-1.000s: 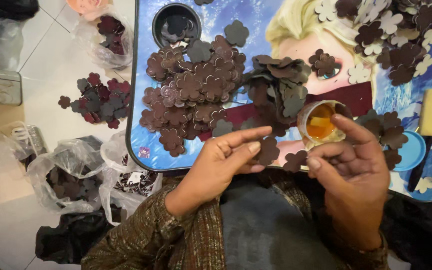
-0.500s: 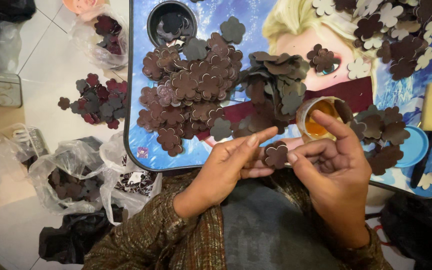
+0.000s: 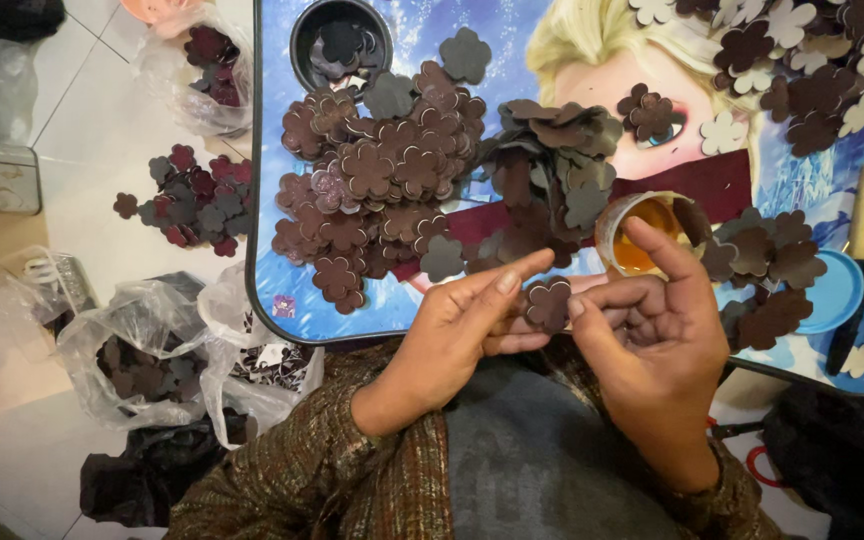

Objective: The person sits on the floor with a lap desk covered in brown flower-shaped cutouts, picks up pieces one at a time, dips them into a small cup of glue, and presses the pieces together by hand, placing completed flowers back on the desk.

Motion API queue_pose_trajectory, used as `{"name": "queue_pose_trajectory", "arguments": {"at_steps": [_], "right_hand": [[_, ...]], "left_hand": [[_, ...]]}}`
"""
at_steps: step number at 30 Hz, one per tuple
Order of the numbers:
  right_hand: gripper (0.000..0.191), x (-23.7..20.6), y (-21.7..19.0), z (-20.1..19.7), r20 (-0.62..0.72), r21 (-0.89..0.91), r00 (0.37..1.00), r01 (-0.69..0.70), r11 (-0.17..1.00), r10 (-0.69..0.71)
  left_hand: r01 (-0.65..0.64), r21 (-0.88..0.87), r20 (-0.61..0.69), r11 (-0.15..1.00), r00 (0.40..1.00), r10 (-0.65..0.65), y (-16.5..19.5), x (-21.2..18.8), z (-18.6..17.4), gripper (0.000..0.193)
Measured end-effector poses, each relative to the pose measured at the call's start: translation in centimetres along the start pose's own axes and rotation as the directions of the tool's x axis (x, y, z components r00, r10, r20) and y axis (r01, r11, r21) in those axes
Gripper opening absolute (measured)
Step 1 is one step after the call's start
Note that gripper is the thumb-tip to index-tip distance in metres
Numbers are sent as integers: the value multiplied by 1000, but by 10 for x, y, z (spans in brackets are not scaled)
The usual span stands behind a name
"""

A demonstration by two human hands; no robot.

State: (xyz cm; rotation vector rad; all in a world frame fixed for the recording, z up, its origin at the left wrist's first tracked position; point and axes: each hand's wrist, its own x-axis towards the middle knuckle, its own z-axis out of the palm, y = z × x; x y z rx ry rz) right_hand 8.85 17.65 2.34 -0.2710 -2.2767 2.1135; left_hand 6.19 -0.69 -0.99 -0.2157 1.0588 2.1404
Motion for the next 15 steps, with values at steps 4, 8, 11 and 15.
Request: {"name": "queue_pose_trajectory", "arguments": {"at_steps": [4,8,11,15], "right_hand": [[68,-1,0,2,-4,3,1000,-1,1000,1],[69,0,0,3,-6,19,1000,-11,1000,11],[69,0,1,4,-2,-7,1000,-11,1000,11],[65,-2,-1,0,-29,-79,1000,0,997,-3]], "left_hand": [[-7,0,-29,1000,1000,7,-1,1,0,52],[-3,52,-70,999,998,7,-4,4,1,53],[-135,88,-17,987,990,137,-6,3,3,59],[-100,126,-97,987,989,113,-5,4,3,60]]}}
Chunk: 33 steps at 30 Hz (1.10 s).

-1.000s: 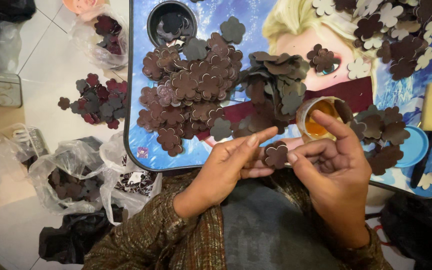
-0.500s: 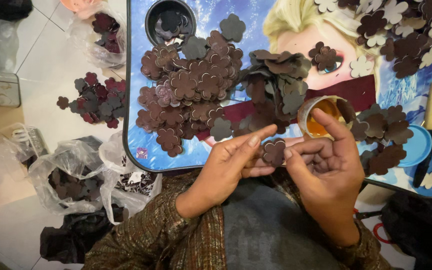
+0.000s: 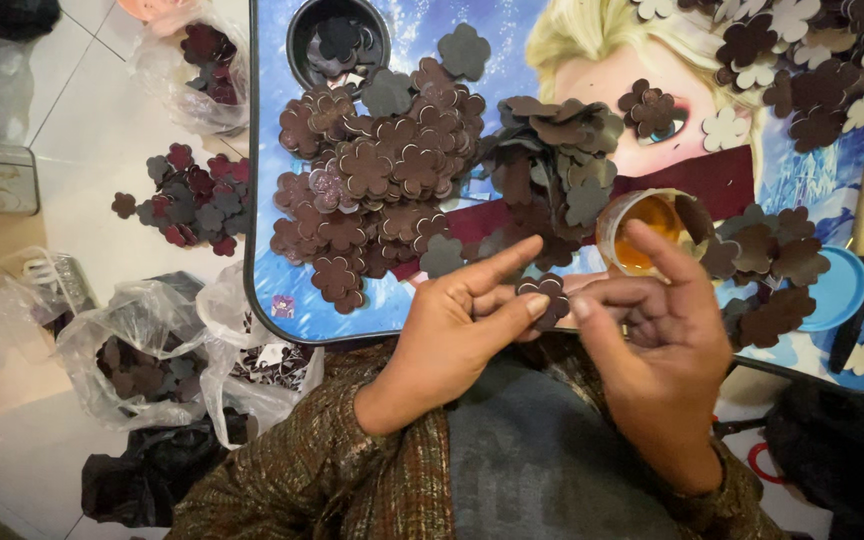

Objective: The person sits on the floor with a lap desk covered in brown flower-shaped cutouts, picks up pieces one at a time, dips them into a small cup of glue, and presses the pieces together by hand, placing completed flowers back on the desk.

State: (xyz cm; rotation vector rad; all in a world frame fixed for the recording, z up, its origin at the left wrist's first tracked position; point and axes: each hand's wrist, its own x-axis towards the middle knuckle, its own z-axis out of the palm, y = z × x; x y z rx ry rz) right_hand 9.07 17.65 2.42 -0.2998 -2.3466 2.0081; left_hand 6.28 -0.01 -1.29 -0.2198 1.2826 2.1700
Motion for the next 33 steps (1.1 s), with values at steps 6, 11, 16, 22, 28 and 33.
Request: {"name": "queue_pose_trajectory", "arguments": {"at_steps": [6,11,16,22,28,33], "right_hand": [[62,-4,0,-10,-53,59,993,-103,993,106],[70,-3,3,-9,64,135,993,-104,985,96],[70,1,4,-7,84,191,991,-114,975,100],[70,2,4,-11,50,162,992,-119,980,112],[71,3,6,-13,82,165,990,-126,978,114],[69,3,7,-11,104,190,982,-178,965,161]], "left_hand": [[-26,40,0,999,1000,26,1,0,1,60],[-2,24,13,1000,1000,2,1,0,3,60],[-31,25,45,999,999,30,5,-3,7,63],[-39,54,61,998,998,35,13,-5,6,74],[-38,33,36,999,999,37,10,-5,5,71],[-18,40,29,999,999,17,8,-4,3,69]]}}
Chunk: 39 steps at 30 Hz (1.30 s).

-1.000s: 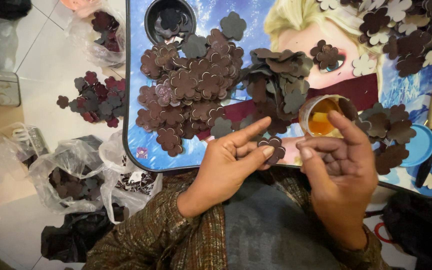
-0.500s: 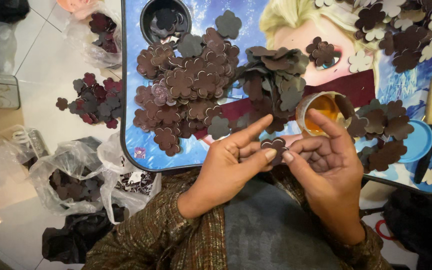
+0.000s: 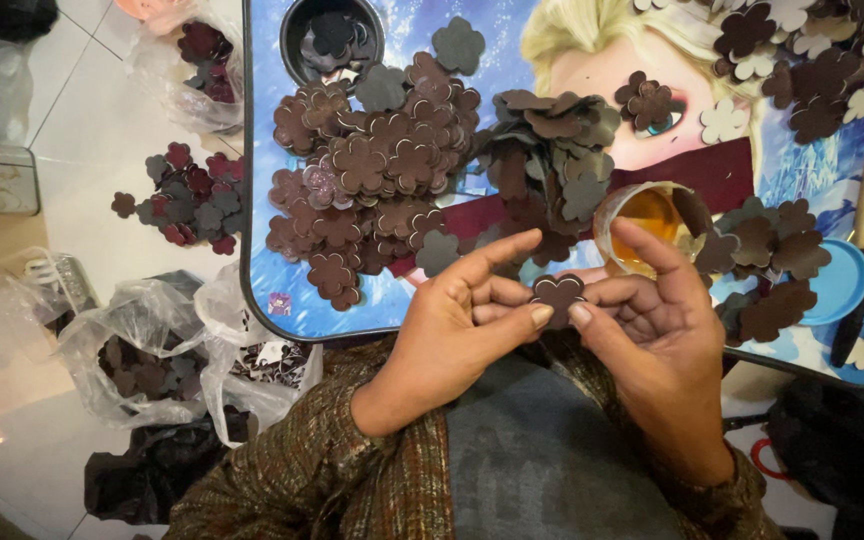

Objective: The person sits on the floor with a lap desk covered in brown flower-shaped cutouts, picks up pieces one at a time, dips them into a small cup of glue, and presses the pieces together by hand, placing completed flowers back on the desk.

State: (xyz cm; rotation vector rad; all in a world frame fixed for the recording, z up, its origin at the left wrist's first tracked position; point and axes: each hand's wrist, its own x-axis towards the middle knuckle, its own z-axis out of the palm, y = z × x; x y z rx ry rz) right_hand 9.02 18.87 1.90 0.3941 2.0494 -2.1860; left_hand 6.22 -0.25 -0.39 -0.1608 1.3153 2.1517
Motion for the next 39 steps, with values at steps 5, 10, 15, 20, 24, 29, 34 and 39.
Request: {"name": "queue_pose_trajectory", "arguments": {"at_steps": [5,10,15,20,24,29,34,39], "right_hand": [[70,1,0,1,9,-5,1000,9,1000,-9],[70,1,-1,1,-5,-16,1000,-20,1000,20],[70,3,0,1,6,-19,1000,-11,1000,11],[71,4,2,0,17,12,1000,-18,1000,18],[71,3,4,-1,20,6,1000,-16,1000,16],[72,3,6,-1,30,22,999,-11,1000,10],[72,3,5,-1,44,70,999,-35,997,32],[72,3,4,0,50,43,997,-59,997,57]], "left_hand": [[7,-7,-9,1000,1000,-7,0,1,1,65],[27,10,-20,1000,999,-27,2,0,1,65],[12,8,8,1000,1000,-12,1,1,-1,65],[60,-45,-7,997,998,-60,0,2,-5,57],[72,-66,-23,995,997,-74,0,3,-8,52],[56,-64,-22,996,998,-57,-2,4,-8,52],[19,-47,-6,999,1000,-19,-2,4,-6,57],[-26,50,13,998,1000,25,2,4,-1,67]]}}
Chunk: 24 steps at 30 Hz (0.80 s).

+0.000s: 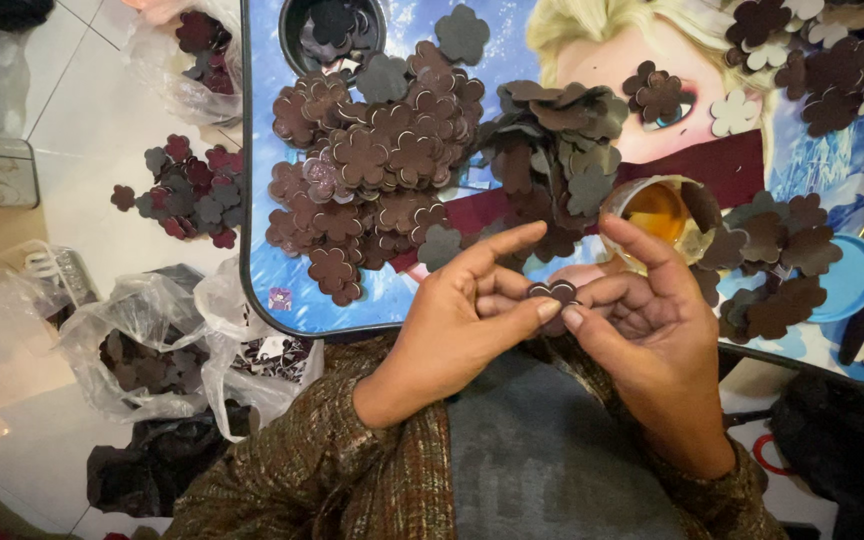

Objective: The person sits on the floor with a lap desk covered in brown flower-shaped cutouts, picks up pieces one at a time, dips them into a small cup of glue, and presses the pieces together by hand, placing completed flowers back on the desk.

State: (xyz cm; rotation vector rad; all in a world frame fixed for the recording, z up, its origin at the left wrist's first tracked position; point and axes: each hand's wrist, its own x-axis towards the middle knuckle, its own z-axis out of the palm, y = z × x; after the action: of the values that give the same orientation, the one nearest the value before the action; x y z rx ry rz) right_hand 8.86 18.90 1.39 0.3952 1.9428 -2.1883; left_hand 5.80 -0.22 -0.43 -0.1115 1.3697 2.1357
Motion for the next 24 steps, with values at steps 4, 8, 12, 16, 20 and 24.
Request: {"name": "queue_pose_trajectory", "arguments": {"at_steps": [4,8,12,16,20,24], "right_hand": [[64,-1,-2,-1,-73,3,997,2,1000,-1],[59,-3,-5,-4,-105,23,993,54,998,-51],[66,-2,-4,-1,-58,-44,998,11,999,-14],[73,2,0,4,9,28,1000,-7,1000,7],[74,3,2,6,27,18,999,20,1000,-20],[74,3,2,5,40,45,999,35,998,-36]], "left_hand": [[-30,49,-57,998,998,33,5,-1,0,66],[-46,73,-90,996,995,52,7,-1,0,65],[-56,71,-77,996,995,61,7,-3,0,64],[-69,49,-68,996,995,72,5,-3,1,64],[-74,-36,-26,997,997,73,5,-5,-1,65],[-83,13,-23,996,996,83,5,-5,-3,66]]}}
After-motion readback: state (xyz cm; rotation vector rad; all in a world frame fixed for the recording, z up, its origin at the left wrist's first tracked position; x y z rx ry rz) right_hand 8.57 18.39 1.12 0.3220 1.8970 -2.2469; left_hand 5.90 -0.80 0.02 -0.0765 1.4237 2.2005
